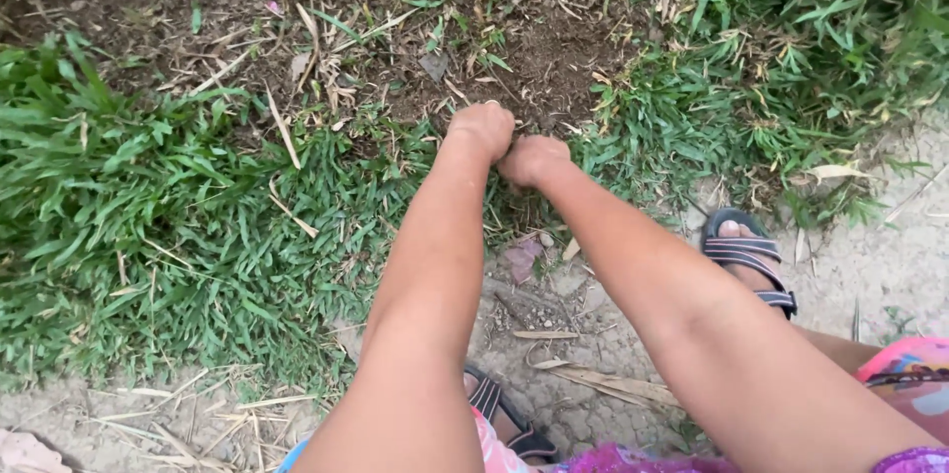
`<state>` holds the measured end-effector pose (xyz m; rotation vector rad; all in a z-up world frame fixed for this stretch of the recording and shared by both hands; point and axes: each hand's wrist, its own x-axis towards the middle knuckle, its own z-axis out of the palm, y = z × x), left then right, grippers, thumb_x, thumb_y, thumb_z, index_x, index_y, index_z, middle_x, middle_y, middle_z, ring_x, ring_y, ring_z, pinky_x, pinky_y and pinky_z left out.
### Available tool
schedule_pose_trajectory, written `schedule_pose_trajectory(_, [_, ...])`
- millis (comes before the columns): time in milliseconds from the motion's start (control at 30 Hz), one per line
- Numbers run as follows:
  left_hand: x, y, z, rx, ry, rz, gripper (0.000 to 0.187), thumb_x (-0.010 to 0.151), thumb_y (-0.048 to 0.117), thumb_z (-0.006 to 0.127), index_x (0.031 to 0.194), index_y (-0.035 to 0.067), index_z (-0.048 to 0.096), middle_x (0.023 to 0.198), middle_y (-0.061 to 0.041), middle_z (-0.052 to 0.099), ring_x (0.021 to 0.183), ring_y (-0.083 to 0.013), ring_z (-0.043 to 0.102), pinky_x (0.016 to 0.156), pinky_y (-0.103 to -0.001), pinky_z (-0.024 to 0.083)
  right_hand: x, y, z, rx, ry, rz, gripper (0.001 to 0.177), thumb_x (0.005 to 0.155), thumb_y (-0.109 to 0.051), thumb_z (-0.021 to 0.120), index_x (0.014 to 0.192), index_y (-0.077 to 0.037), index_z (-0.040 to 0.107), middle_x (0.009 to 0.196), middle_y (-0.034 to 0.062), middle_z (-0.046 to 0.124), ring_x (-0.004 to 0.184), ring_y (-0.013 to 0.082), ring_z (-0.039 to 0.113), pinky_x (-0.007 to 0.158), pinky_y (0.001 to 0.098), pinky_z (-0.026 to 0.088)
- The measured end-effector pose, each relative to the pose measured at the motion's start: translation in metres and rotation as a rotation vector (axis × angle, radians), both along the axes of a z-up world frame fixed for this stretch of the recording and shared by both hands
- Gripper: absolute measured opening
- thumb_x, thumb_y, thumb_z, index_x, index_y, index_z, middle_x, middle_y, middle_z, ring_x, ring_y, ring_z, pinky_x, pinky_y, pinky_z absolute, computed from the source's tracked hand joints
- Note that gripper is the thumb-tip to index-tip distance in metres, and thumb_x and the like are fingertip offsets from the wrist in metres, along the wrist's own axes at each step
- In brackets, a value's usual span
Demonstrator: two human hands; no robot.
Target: Pulling weeds and grass out of the soil by hand in an outdoor area.
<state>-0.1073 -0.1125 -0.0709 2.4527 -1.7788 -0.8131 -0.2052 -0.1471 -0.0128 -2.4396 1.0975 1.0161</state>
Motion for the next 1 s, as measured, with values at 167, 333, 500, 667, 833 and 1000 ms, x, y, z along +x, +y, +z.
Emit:
schedule_pose_trajectory(167, [-0.003, -0.004, 0.003, -0.019, 0.019, 0.008, 0.030, 0.093, 0.014, 0.061, 0.120, 0.010, 0.074, 0.130, -0.017, 0.067, 0.117, -0.0324, 0.068, 0.095, -0.043, 0.056, -0.027, -0.006, -0.032, -0.052, -0.058, 0.124, 0.032, 0.089, -0.030, 0.060, 0.108, -0.012, 0.077, 0.119, 0.0134, 0.074, 0.111, 0.0307, 0.071, 0.094, 0.0446, 0.057])
schedule_pose_trajectory(333, [-0.009, -0.010, 0.013, 0.047, -0.004, -0.046, 0.032, 0.092, 0.013, 0.063, 0.122, 0.011, 0.073, 0.130, -0.015, 0.068, 0.118, -0.0308, 0.068, 0.096, -0.042, 0.057, -0.040, -0.002, -0.024, -0.064, -0.138, 0.157, 0.027, 0.083, -0.026, 0.064, 0.099, -0.009, 0.079, 0.109, 0.0165, 0.075, 0.103, 0.0341, 0.072, 0.090, 0.0465, 0.057])
schedule_pose_trajectory(500, [-0.007, -0.009, -0.001, 0.010, 0.020, -0.088, 0.028, 0.094, 0.013, 0.060, 0.117, 0.011, 0.077, 0.127, -0.015, 0.070, 0.116, -0.0318, 0.070, 0.095, -0.043, 0.058, -0.073, 0.014, -0.020, -0.103, -0.290, 0.191, 0.026, 0.088, -0.028, 0.061, 0.094, -0.007, 0.076, 0.098, 0.0208, 0.075, 0.092, 0.0384, 0.073, 0.083, 0.0497, 0.057])
schedule_pose_trajectory(667, [0.006, -0.001, -0.009, 0.019, 0.009, -0.073, 0.028, 0.096, 0.013, 0.057, 0.117, 0.011, 0.076, 0.127, -0.015, 0.070, 0.116, -0.0315, 0.069, 0.095, -0.044, 0.057, -0.153, 0.034, -0.022, -0.105, -0.178, 0.279, 0.029, 0.087, -0.031, 0.061, 0.096, -0.007, 0.073, 0.090, 0.0189, 0.074, 0.083, 0.0373, 0.074, 0.077, 0.0499, 0.060])
schedule_pose_trajectory(833, [0.005, -0.005, -0.005, 0.011, -0.041, -0.054, 0.029, 0.093, 0.011, 0.059, 0.118, 0.010, 0.073, 0.127, -0.017, 0.068, 0.113, -0.0338, 0.069, 0.090, -0.046, 0.058, -0.164, 0.046, -0.023, -0.021, -0.189, 0.285, 0.030, 0.088, -0.028, 0.062, 0.109, -0.007, 0.067, 0.094, 0.0203, 0.075, 0.091, 0.0384, 0.073, 0.083, 0.0504, 0.058])
schedule_pose_trajectory(1000, [-0.012, -0.009, 0.009, -0.056, -0.053, -0.028, 0.028, 0.096, 0.015, 0.055, 0.116, 0.011, 0.076, 0.124, -0.016, 0.071, 0.113, -0.0338, 0.070, 0.092, -0.045, 0.058, -0.105, -0.005, -0.042, -0.363, -0.468, 0.431, 0.070, 0.077, 0.001, 0.055, 0.145, 0.013, 0.042, 0.150, 0.0313, 0.039, 0.094, 0.0350, 0.066, 0.080, 0.0454, 0.058])
